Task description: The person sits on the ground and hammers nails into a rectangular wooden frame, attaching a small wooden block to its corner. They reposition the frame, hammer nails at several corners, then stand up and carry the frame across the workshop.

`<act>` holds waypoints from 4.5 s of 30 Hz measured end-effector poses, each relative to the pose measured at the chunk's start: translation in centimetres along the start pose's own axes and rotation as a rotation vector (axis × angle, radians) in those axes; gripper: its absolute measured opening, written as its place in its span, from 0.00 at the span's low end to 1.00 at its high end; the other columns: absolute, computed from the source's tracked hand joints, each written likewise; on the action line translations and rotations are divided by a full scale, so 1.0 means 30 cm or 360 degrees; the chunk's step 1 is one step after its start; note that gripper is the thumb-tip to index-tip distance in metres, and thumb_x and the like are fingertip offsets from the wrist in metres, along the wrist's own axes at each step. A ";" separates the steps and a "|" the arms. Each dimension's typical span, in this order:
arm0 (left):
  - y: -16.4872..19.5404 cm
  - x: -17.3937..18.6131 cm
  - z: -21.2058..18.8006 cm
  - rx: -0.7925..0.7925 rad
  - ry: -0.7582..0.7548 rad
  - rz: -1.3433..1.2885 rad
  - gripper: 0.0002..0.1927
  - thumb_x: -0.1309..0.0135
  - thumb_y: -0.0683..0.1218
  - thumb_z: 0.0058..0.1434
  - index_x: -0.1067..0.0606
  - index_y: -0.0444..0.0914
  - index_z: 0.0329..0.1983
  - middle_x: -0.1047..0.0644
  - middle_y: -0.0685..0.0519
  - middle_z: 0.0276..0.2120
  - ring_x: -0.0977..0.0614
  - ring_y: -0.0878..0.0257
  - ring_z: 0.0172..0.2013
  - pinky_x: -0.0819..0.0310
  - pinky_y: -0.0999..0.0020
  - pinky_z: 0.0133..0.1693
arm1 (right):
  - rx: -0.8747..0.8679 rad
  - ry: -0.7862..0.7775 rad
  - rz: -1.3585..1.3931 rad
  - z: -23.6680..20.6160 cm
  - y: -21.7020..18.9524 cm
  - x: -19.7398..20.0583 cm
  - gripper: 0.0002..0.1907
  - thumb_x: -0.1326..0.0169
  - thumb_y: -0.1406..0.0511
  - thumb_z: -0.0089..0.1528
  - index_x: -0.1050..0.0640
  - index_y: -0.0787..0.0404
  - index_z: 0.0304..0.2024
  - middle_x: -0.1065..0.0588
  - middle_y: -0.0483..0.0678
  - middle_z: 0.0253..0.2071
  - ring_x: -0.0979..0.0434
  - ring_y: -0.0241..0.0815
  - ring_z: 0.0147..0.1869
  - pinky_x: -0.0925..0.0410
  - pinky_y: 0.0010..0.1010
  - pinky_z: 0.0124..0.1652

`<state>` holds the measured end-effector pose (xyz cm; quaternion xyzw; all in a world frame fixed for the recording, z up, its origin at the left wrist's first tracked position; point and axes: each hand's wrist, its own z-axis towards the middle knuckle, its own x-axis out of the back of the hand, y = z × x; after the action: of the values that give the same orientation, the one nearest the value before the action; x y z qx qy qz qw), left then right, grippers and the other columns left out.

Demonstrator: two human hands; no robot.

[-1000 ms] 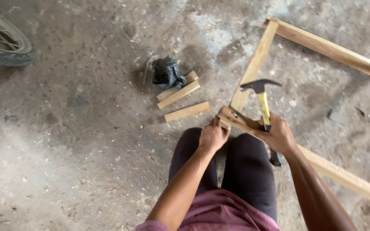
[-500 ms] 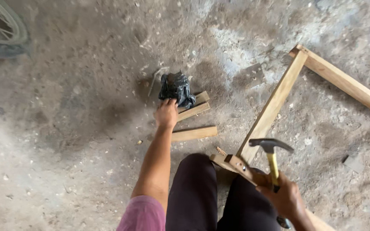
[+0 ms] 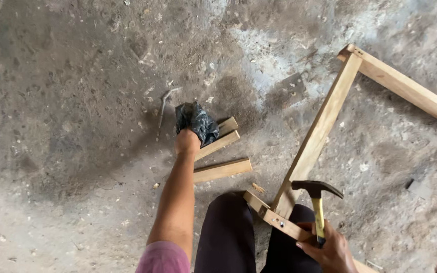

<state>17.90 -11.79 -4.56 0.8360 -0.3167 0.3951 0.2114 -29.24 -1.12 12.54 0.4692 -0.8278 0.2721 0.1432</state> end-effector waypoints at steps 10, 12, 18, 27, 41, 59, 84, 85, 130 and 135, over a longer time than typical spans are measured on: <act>0.045 -0.228 -0.293 -0.1248 0.0774 0.0119 0.25 0.49 0.64 0.59 0.25 0.44 0.51 0.22 0.40 0.49 0.24 0.44 0.52 0.33 0.40 0.52 | 0.0297 0.0056 0.0173 -0.047 -0.071 0.006 0.33 0.27 0.61 0.45 0.22 0.53 0.54 0.18 0.49 0.45 0.16 0.46 0.50 0.25 0.39 0.49; 0.124 -0.259 -0.284 -0.0992 0.0659 -0.0245 0.21 0.60 0.56 0.71 0.26 0.45 0.60 0.25 0.39 0.56 0.26 0.45 0.58 0.33 0.45 0.57 | 0.0448 0.0141 0.0248 -0.046 -0.041 0.005 0.34 0.28 0.62 0.45 0.23 0.56 0.55 0.18 0.49 0.47 0.17 0.46 0.51 0.26 0.39 0.48; 0.231 -0.173 -0.241 -0.0895 0.0639 0.0078 0.18 0.48 0.45 0.67 0.28 0.37 0.59 0.24 0.41 0.55 0.26 0.42 0.57 0.37 0.39 0.57 | 0.0486 0.0797 0.0328 -0.072 0.308 0.106 0.15 0.37 0.60 0.58 0.20 0.59 0.44 0.21 0.49 0.51 0.20 0.44 0.49 0.26 0.38 0.47; 0.383 0.014 -0.689 -0.0779 0.0370 -0.1182 0.21 0.37 0.52 0.55 0.27 0.38 0.47 0.19 0.50 0.30 0.15 0.61 0.27 0.18 0.70 0.25 | -0.0687 0.1297 0.0845 -0.237 1.142 0.470 0.23 0.31 0.51 0.68 0.19 0.66 0.45 0.26 0.53 0.39 0.30 0.46 0.35 0.37 0.43 0.30; 0.710 0.060 -0.760 -0.1045 -0.1141 -0.0438 0.20 0.33 0.47 0.44 0.23 0.41 0.41 0.21 0.54 0.35 0.19 0.63 0.36 0.25 0.58 0.42 | -0.0499 0.1077 0.2008 -0.235 1.330 0.251 0.12 0.39 0.65 0.68 0.28 0.67 0.41 0.26 0.48 0.34 0.27 0.37 0.29 0.30 0.31 0.30; 1.027 0.459 -0.689 -0.1532 -0.0269 -0.0132 0.21 0.31 0.49 0.45 0.22 0.42 0.42 0.17 0.52 0.38 0.16 0.60 0.39 0.22 0.62 0.43 | -0.0216 0.0934 0.2764 -0.280 1.129 -0.195 0.06 0.44 0.65 0.72 0.27 0.59 0.42 0.27 0.39 0.35 0.28 0.34 0.33 0.33 0.27 0.29; 0.217 -0.088 -1.205 -0.0461 -0.1305 -0.2967 0.13 0.43 0.45 0.55 0.29 0.41 0.43 0.24 0.51 0.45 0.21 0.50 0.49 0.25 0.37 0.49 | 0.0259 0.0638 0.2967 -0.523 0.590 -0.135 0.10 0.44 0.73 0.62 0.32 0.58 0.41 0.26 0.46 0.36 0.20 0.40 0.39 0.22 0.38 0.42; 0.250 -0.097 -1.189 -0.0564 -0.1396 -0.3003 0.12 0.43 0.45 0.57 0.29 0.40 0.43 0.24 0.50 0.45 0.21 0.49 0.50 0.25 0.36 0.50 | 0.0236 0.0678 0.2975 -0.522 0.601 -0.127 0.11 0.44 0.73 0.61 0.32 0.58 0.40 0.26 0.46 0.35 0.20 0.40 0.39 0.22 0.38 0.42; 0.369 -0.426 -1.470 -0.1417 -0.0267 -0.1039 0.25 0.31 0.50 0.53 0.27 0.37 0.49 0.17 0.41 0.45 0.15 0.48 0.47 0.19 0.55 0.46 | 0.0676 0.0640 0.3037 -0.166 0.510 -0.081 0.10 0.48 0.76 0.62 0.32 0.57 0.35 0.27 0.45 0.32 0.21 0.41 0.36 0.24 0.35 0.41; 0.419 -0.499 -1.489 -0.1387 -0.0219 -0.1014 0.28 0.32 0.53 0.49 0.25 0.37 0.49 0.18 0.40 0.44 0.15 0.44 0.46 0.19 0.52 0.47 | 0.0594 0.0647 0.2958 -0.148 0.549 -0.121 0.08 0.46 0.75 0.65 0.30 0.59 0.38 0.29 0.42 0.33 0.24 0.38 0.37 0.24 0.36 0.43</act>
<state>-21.66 11.68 11.56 0.7495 -0.1952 0.0880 0.6265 -41.52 10.78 9.14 -0.4133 -0.7713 0.4796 -0.0653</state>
